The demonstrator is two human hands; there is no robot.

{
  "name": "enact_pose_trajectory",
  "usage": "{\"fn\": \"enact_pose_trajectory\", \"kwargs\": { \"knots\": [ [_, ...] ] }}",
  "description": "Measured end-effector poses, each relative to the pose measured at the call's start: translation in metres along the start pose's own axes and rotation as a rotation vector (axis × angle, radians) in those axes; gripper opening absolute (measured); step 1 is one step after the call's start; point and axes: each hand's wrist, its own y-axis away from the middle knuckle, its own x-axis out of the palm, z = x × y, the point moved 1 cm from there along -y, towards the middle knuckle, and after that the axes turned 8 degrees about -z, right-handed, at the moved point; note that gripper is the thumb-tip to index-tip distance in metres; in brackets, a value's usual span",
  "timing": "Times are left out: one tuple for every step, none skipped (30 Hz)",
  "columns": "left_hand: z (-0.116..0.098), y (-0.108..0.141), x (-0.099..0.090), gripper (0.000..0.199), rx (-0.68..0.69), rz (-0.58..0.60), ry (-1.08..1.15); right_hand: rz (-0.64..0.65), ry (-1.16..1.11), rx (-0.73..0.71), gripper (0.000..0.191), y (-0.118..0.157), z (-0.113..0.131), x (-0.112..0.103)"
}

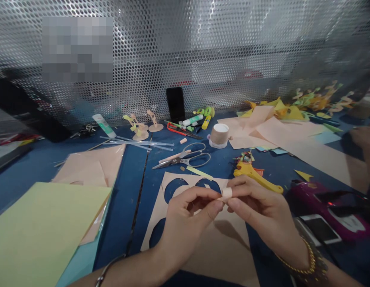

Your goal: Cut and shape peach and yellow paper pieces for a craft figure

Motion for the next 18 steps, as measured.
{"fn": "enact_pose_trajectory", "kwargs": {
  "knots": [
    [-0.0011, -0.0003, 0.0004, 0.004, -0.017, -0.004, 0.012, -0.004, 0.021, -0.020, 0.012, 0.0000, 0.0016, -0.0003],
    [-0.0018, -0.0005, 0.0007, 0.003, -0.031, -0.008, 0.029, -0.009, 0.046, -0.037, 0.013, 0.0001, 0.0030, -0.0005],
    [-0.0021, -0.0007, 0.0010, 0.003, -0.041, -0.010, 0.050, -0.017, 0.075, -0.053, 0.013, 0.0001, 0.0044, -0.0006],
    [-0.0020, -0.0009, 0.0012, 0.003, -0.045, -0.011, 0.072, -0.026, 0.103, -0.070, 0.013, 0.0002, 0.0054, -0.0005],
    [-0.0015, -0.0010, 0.0014, 0.004, -0.040, -0.010, 0.090, -0.035, 0.128, -0.082, 0.013, 0.0003, 0.0061, -0.0003],
    [-0.0008, -0.0013, 0.0014, 0.005, -0.026, -0.008, 0.099, -0.040, 0.147, -0.088, 0.013, 0.0004, 0.0065, 0.0000],
    [0.0001, -0.0015, 0.0013, 0.006, -0.008, -0.008, 0.097, -0.042, 0.159, -0.087, 0.014, 0.0004, 0.0065, 0.0003],
    [0.0009, -0.0018, 0.0011, 0.007, 0.013, -0.011, 0.089, -0.041, 0.163, -0.079, 0.014, 0.0005, 0.0062, 0.0007],
    [0.0015, -0.0021, 0.0008, 0.008, 0.038, -0.013, 0.082, -0.036, 0.161, -0.064, 0.014, 0.0006, 0.0057, 0.0009],
    [0.0019, -0.0023, 0.0005, 0.009, 0.062, -0.016, 0.076, -0.030, 0.157, -0.046, 0.014, 0.0007, 0.0050, 0.0010],
    [0.0021, -0.0025, 0.0002, 0.011, 0.082, -0.016, 0.066, -0.023, 0.155, -0.028, 0.014, 0.0009, 0.0044, 0.0011],
    [0.0021, -0.0025, -0.0002, 0.012, 0.102, -0.014, 0.054, -0.014, 0.154, -0.013, 0.013, 0.0011, 0.0039, 0.0010],
    [0.0019, -0.0024, -0.0005, 0.012, 0.121, -0.010, 0.036, -0.005, 0.155, -0.001, 0.012, 0.0012, 0.0034, 0.0010],
    [0.0016, -0.0022, -0.0009, 0.013, 0.138, -0.006, 0.016, 0.003, 0.155, 0.004, 0.011, 0.0011, 0.0031, 0.0009],
    [0.0015, -0.0019, -0.0014, 0.013, 0.153, -0.003, -0.004, 0.011, 0.153, 0.009, 0.011, 0.0009, 0.0029, 0.0010],
    [0.0015, -0.0017, -0.0019, 0.014, 0.164, -0.001, -0.022, 0.013, 0.144, 0.014, 0.010, 0.0005, 0.0027, 0.0010],
    [0.0018, -0.0015, -0.0024, 0.014, 0.172, 0.002, -0.034, 0.013, 0.129, 0.022, 0.010, -0.0001, 0.0025, 0.0012],
    [0.0023, -0.0014, -0.0029, 0.015, 0.178, 0.005, -0.044, 0.010, 0.109, 0.032, 0.009, -0.0007, 0.0023, 0.0013]
  ]
}}
